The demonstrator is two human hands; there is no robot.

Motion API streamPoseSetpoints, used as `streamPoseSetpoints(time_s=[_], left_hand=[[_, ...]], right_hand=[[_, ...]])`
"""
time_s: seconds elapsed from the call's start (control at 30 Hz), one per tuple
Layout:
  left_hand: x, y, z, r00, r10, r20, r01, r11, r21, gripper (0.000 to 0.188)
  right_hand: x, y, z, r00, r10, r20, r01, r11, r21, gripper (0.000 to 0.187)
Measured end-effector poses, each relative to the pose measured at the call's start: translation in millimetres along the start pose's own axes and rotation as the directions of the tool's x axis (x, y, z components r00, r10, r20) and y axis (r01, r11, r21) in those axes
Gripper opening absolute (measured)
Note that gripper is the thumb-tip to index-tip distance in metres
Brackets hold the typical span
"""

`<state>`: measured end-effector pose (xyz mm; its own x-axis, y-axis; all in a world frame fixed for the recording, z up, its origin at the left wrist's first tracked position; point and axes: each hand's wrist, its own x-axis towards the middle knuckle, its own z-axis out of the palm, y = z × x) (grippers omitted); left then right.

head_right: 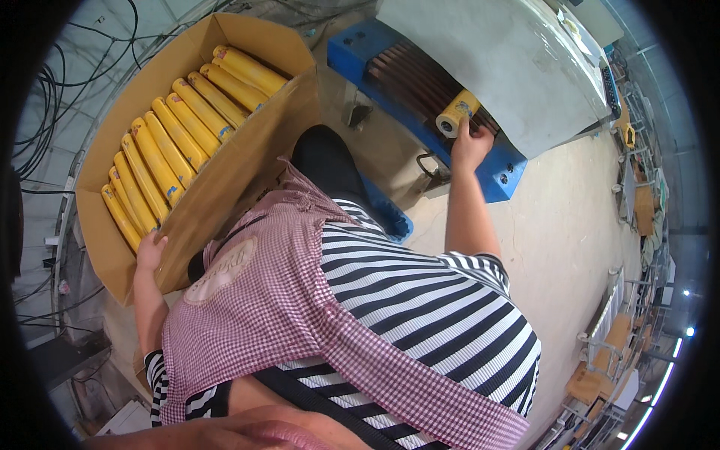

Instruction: The person repeatedly picks up yellow cylindrical items from a cardboard box, wraps them with clear plastic film using a dispenser, and places them into another box. The person handles the items one at a time, ensuring they are wrapped before stacking them.

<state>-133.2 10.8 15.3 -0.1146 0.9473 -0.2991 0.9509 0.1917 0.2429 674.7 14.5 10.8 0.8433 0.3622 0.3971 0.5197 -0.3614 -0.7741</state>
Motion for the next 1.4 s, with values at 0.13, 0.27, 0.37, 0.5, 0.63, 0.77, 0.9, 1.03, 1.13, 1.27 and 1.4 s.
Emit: streamPoseSetpoints(time_s=[0.13, 0.27, 0.37, 0.5, 0.63, 0.77, 0.9, 1.03, 1.13, 1.27, 1.4], left_hand=[[2.7, -6.9, 7.1, 0.997, 0.054, -0.061, -0.053, 0.998, 0.019, 0.044], [-2.7, 8.2, -0.4, 0.999, -0.002, -0.041, 0.002, 1.000, -0.014, 0.047], [-8.2, 5.0, 3.6, 0.997, -0.016, -0.075, 0.012, 0.999, -0.043, 0.052], [-22.3, 72.2, 0.9, 0.899, 0.228, -0.374, -0.245, 0.969, 0.001, 0.050], [-47.5, 228.4, -43.6, 0.804, 0.579, -0.133, -0.512, 0.562, -0.650, 0.053], [-66.6, 310.9, -42.8, 0.772, 0.633, 0.053, 0.012, 0.069, -0.998, 0.091], [-56.1, 317.8, -20.9, 0.819, 0.552, 0.158, 0.093, 0.143, -0.985, 0.071], [-59.7, 279.5, -30.5, 0.812, 0.568, 0.134, 0.117, 0.066, -0.991, 0.054], [-59.7, 196.0, -11.6, 0.866, 0.495, 0.066, 0.082, -0.011, -0.997, 0.058], [-83.7, 88.3, 14.9, 0.889, 0.453, 0.070, 0.123, -0.090, -0.988, 0.064], [-111.3, 46.7, 43.1, 0.949, 0.302, 0.089, 0.154, -0.199, -0.968, 0.058]], right_hand=[[41.3, -44.5, 7.0, 0.960, 0.124, 0.250, -0.044, 0.952, -0.302, 0.093], [36.5, -73.7, 19.2, 0.874, 0.296, 0.385, -0.039, 0.832, -0.553, 0.093], [13.5, -72.7, 7.9, 0.730, 0.251, 0.636, -0.302, 0.953, -0.029, 0.073], [-86.5, -131.3, -15.6, 0.547, 0.066, 0.835, -0.836, 0.104, 0.539, 0.044], [-180.6, -192.5, -26.7, 0.320, -0.279, 0.905, -0.936, 0.057, 0.348, 0.043], [-237.4, -214.7, -24.0, 0.163, -0.334, 0.928, -0.963, 0.152, 0.224, 0.040], [-247.8, -209.7, -15.6, 0.138, -0.280, 0.950, -0.945, 0.251, 0.211, 0.037], [-225.0, -193.4, -17.3, 0.192, -0.263, 0.945, -0.981, -0.016, 0.194, 0.047], [-177.2, -181.4, -12.3, 0.462, -0.026, 0.886, -0.877, -0.159, 0.453, 0.055], [-125.2, -192.4, -25.0, 0.463, -0.185, 0.867, -0.882, -0.198, 0.428, 0.079], [-131.9, -219.5, -16.1, 0.154, -0.534, 0.832, -0.975, 0.055, 0.215, 0.072]])
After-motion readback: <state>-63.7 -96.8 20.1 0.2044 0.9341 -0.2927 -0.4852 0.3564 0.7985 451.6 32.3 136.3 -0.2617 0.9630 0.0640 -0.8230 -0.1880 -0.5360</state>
